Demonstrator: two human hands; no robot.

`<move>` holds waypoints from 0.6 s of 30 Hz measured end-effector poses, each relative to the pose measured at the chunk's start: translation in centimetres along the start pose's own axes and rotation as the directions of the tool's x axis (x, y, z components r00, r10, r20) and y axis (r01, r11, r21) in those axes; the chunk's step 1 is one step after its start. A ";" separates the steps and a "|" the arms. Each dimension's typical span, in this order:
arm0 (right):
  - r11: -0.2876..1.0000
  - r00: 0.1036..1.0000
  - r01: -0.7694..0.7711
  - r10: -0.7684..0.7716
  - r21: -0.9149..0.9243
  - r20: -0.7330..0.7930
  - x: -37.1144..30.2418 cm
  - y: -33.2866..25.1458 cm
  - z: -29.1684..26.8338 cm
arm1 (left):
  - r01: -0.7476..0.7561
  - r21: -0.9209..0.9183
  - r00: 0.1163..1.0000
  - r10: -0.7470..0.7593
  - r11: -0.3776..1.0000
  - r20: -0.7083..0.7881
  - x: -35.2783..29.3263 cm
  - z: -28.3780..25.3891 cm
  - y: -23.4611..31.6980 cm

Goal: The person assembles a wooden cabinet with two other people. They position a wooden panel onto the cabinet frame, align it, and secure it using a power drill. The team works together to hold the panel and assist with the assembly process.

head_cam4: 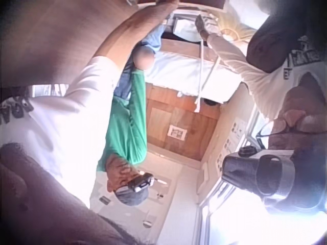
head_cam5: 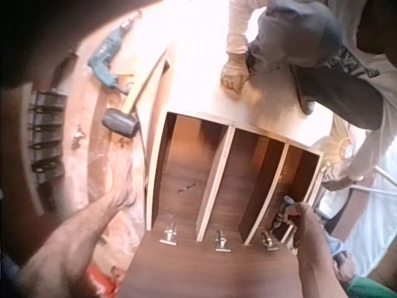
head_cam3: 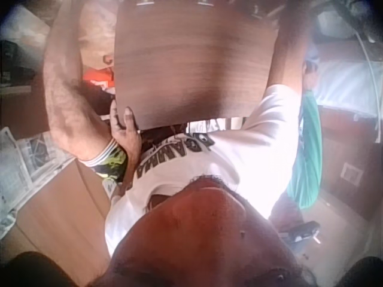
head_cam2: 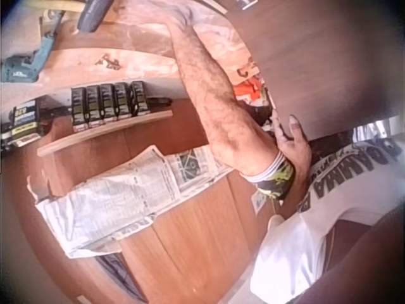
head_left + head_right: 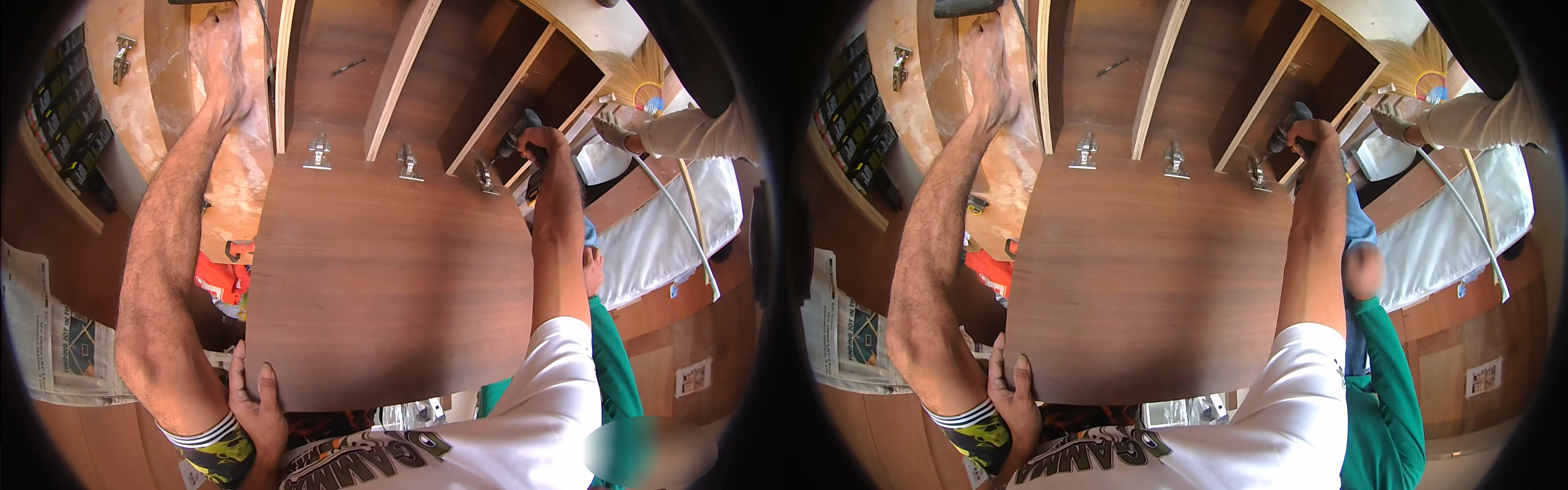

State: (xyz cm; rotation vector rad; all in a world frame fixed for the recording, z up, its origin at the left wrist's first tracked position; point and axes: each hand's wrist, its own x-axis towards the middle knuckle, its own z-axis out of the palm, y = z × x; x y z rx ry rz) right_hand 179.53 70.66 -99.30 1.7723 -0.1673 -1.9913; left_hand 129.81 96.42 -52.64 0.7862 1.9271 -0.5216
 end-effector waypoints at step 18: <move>0.979 0.960 0.203 -0.195 0.018 -0.200 -11.7 -0.6 4.0 | -0.113 -0.067 0.993 0.114 0.991 0.010 0.2 -0.4 -0.8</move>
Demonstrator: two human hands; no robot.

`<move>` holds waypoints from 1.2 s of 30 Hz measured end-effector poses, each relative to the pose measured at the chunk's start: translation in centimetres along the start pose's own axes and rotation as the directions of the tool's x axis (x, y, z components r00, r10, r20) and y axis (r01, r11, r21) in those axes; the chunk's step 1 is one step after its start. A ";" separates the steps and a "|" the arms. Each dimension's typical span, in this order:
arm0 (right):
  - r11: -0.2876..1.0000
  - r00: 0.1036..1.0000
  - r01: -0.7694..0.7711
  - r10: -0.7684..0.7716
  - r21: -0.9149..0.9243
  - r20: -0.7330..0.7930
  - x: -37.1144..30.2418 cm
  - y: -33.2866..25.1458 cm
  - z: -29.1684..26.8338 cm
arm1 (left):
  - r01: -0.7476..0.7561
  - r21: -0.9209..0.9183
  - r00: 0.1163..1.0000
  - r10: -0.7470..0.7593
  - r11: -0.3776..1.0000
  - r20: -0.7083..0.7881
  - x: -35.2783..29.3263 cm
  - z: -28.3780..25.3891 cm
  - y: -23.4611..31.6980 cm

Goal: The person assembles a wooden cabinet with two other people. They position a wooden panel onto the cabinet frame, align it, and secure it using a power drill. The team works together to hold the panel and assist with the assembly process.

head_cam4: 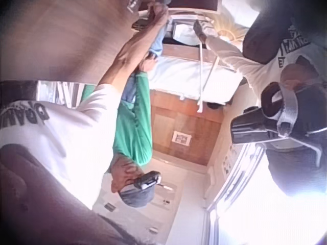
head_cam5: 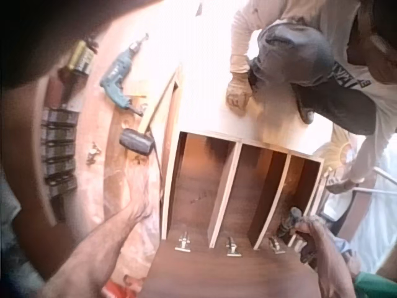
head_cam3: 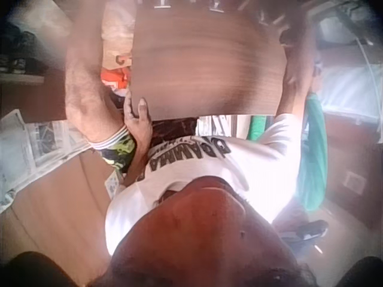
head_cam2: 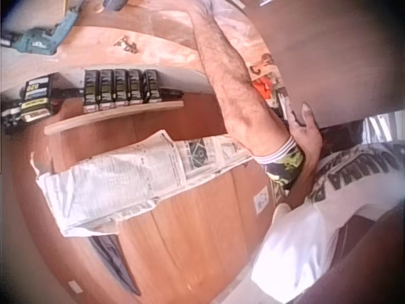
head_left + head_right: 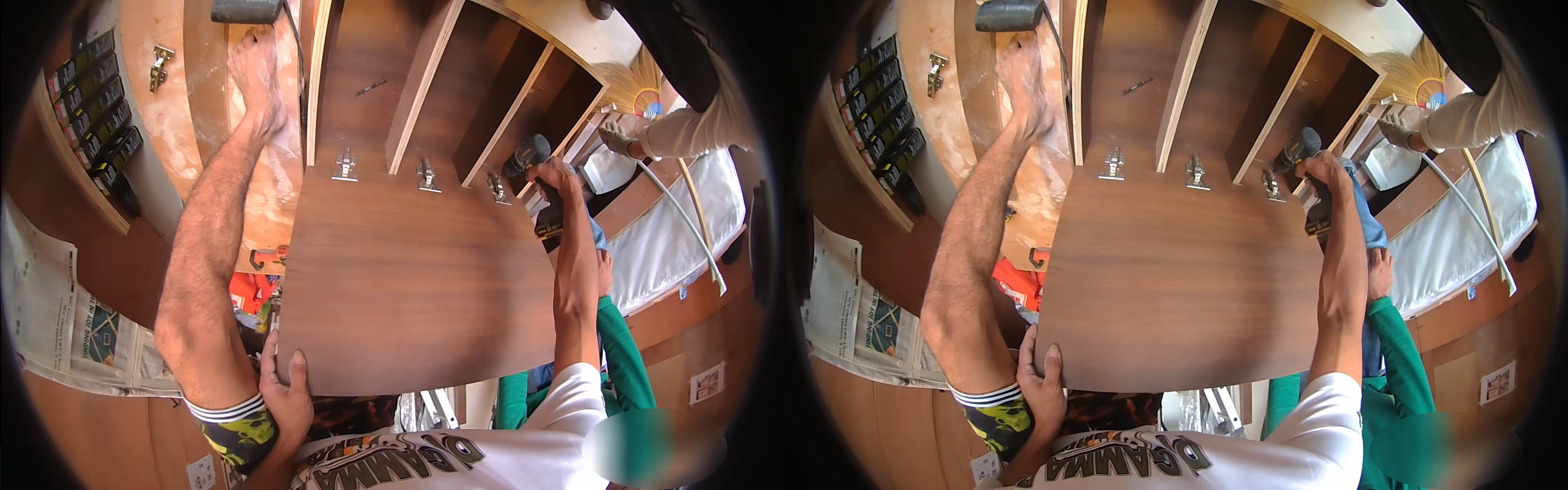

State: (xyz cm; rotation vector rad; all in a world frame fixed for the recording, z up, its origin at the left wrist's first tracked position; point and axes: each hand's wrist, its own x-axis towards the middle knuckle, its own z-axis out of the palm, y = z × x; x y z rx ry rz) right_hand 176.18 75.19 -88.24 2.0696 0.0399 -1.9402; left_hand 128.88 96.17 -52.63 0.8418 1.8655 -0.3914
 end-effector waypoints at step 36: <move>0.753 0.762 0.612 -0.643 -0.243 -0.074 -28.4 -19.6 22.7 | -0.140 0.077 0.990 0.140 0.987 0.003 0.0 -0.6 -2.5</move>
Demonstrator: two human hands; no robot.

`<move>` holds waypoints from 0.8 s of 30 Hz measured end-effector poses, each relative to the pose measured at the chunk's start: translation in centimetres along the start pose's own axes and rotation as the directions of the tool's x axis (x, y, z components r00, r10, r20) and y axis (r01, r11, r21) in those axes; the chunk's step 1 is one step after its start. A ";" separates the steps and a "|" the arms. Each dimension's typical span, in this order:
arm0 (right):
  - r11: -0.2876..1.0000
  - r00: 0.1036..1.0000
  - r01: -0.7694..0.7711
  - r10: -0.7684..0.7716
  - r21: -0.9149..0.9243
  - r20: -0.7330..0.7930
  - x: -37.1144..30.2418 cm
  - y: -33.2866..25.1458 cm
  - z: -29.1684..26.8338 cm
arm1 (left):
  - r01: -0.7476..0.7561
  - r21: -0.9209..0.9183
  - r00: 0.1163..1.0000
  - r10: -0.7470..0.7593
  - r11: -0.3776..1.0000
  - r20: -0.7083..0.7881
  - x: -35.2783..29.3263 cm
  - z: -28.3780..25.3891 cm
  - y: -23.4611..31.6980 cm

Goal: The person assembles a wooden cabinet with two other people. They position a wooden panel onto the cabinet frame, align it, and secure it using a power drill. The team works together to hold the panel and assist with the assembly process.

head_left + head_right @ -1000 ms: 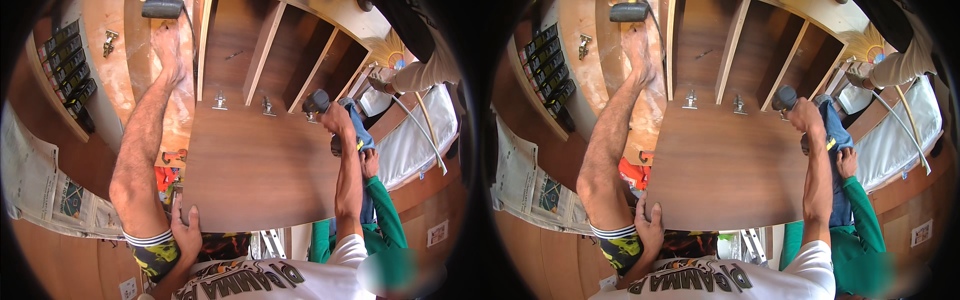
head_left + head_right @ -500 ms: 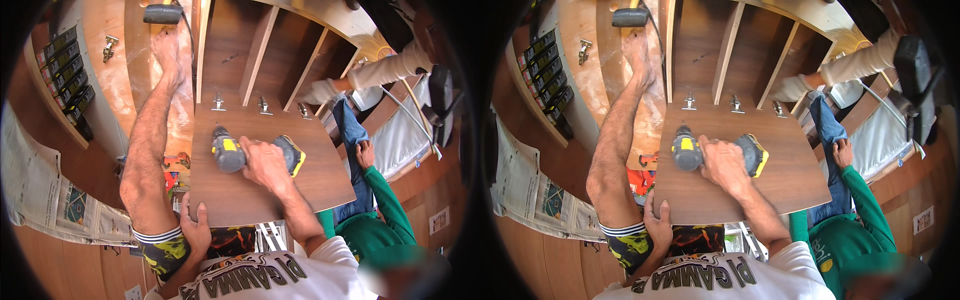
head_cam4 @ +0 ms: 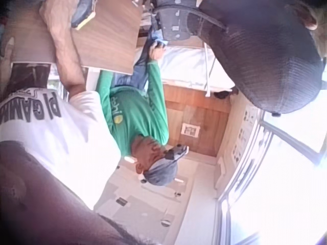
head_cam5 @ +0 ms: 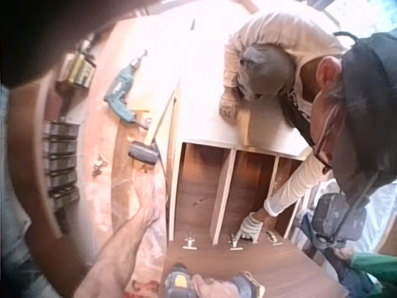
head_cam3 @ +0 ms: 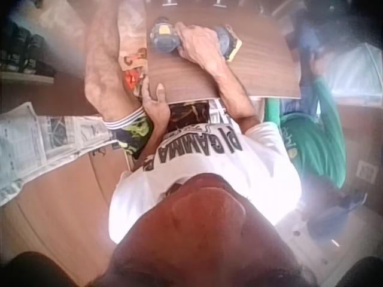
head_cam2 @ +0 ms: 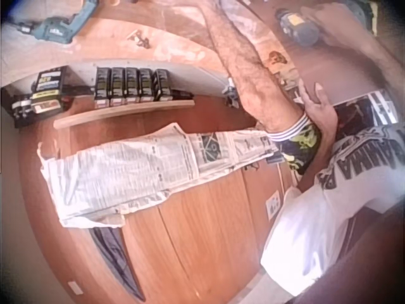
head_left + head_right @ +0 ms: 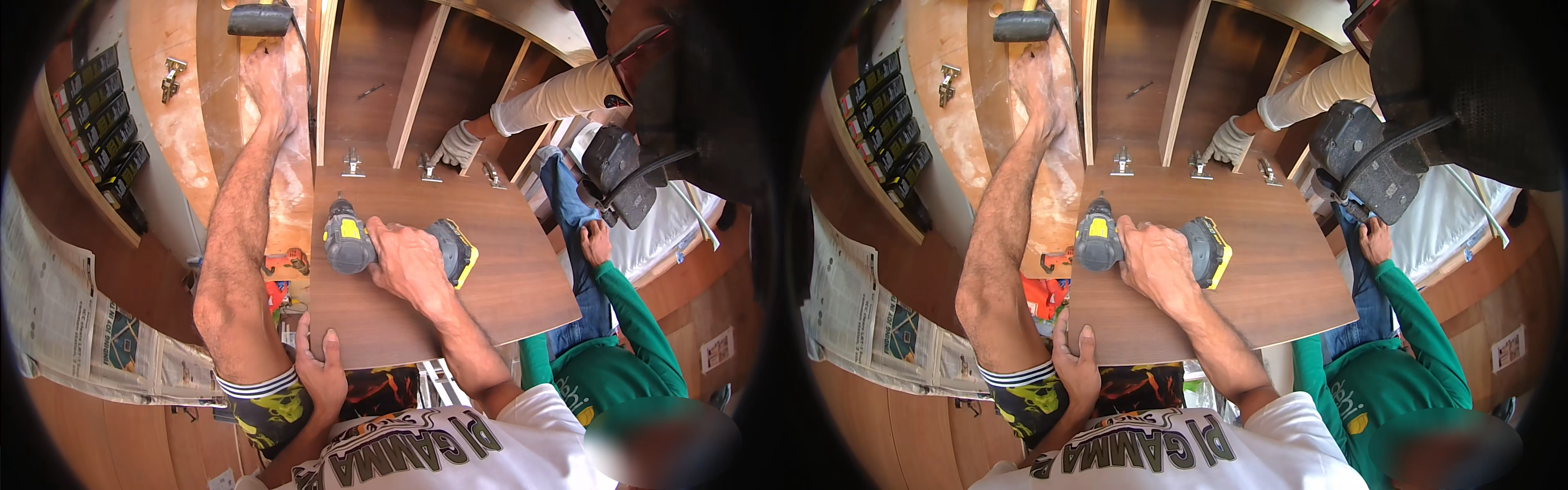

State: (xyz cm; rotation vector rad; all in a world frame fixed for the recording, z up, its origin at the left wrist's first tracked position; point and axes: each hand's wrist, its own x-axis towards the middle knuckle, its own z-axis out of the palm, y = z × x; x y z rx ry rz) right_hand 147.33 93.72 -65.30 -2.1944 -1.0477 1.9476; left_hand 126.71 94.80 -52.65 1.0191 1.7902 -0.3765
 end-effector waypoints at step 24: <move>0.973 0.966 -0.224 0.213 -0.063 -0.147 4.8 7.8 -3.5 | -0.014 0.064 1.000 0.015 0.998 -0.007 0.0 -0.2 0.6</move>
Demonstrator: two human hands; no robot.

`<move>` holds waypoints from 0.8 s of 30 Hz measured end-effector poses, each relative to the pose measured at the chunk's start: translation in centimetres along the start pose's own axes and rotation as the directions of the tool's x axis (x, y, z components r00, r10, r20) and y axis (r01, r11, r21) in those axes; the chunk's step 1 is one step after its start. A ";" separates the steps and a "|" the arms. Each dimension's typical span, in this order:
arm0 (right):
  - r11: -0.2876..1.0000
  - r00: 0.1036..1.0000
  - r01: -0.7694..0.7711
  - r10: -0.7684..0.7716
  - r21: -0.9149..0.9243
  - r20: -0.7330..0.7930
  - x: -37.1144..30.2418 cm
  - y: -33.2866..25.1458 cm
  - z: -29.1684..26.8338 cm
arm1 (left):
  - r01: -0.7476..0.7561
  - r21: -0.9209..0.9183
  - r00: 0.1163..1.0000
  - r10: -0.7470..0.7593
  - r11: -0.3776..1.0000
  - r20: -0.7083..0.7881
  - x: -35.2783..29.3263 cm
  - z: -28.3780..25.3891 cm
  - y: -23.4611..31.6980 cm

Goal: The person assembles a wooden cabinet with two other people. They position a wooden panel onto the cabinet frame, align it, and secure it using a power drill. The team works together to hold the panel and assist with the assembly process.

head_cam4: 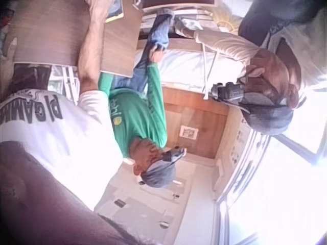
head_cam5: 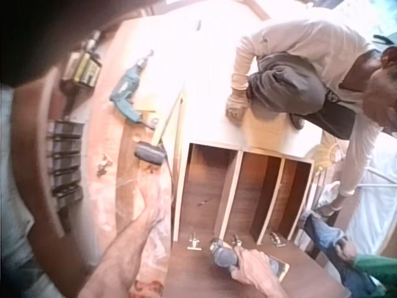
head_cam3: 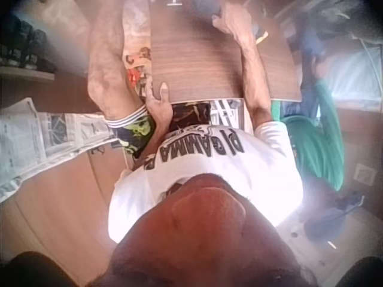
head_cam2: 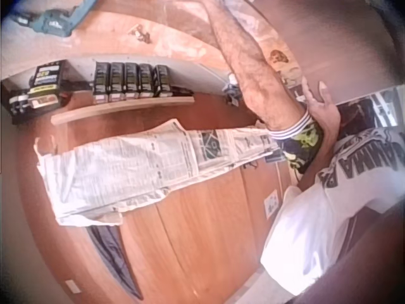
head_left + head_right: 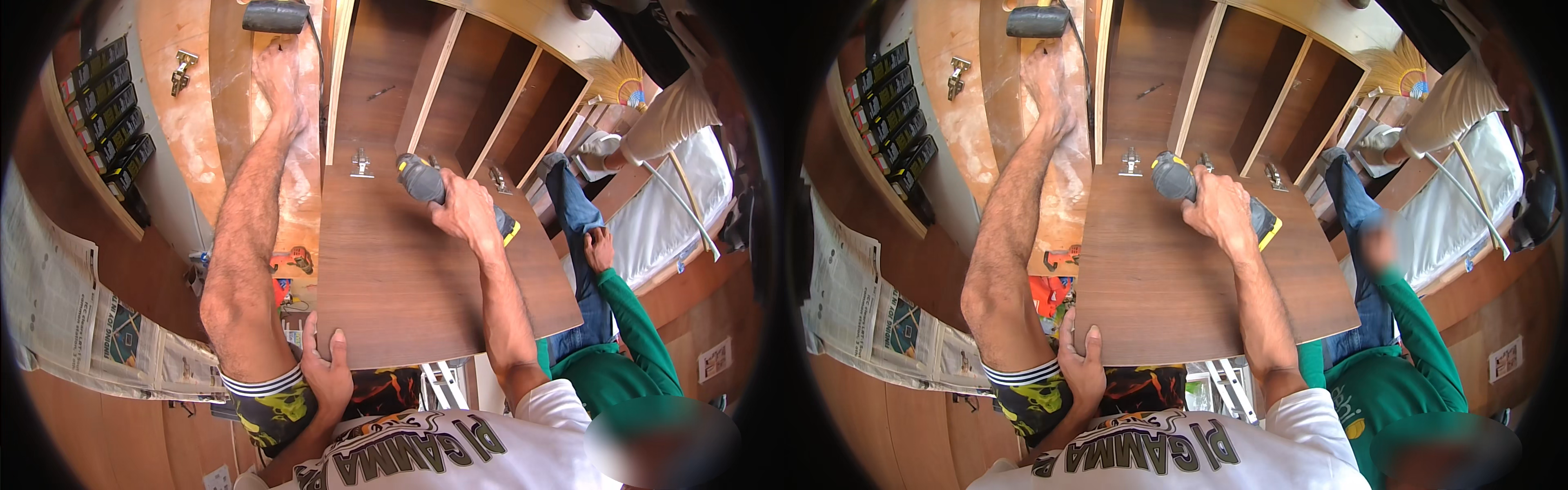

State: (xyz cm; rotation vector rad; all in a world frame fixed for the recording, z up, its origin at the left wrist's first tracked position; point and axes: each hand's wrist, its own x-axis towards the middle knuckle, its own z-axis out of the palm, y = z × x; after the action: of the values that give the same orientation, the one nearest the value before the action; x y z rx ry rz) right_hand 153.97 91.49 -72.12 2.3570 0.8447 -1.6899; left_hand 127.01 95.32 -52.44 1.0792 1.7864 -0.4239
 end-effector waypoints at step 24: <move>0.925 0.868 -0.323 0.204 0.201 0.453 17.0 0.4 4.9 | 0.061 -0.029 0.998 -0.061 0.998 0.001 0.2 0.1 0.9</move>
State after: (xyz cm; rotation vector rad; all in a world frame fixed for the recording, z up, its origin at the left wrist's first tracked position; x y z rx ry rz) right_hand 153.80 95.39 -89.43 1.9944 0.2096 -2.1811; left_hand 127.78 95.79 -52.52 1.0068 1.8237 -0.4338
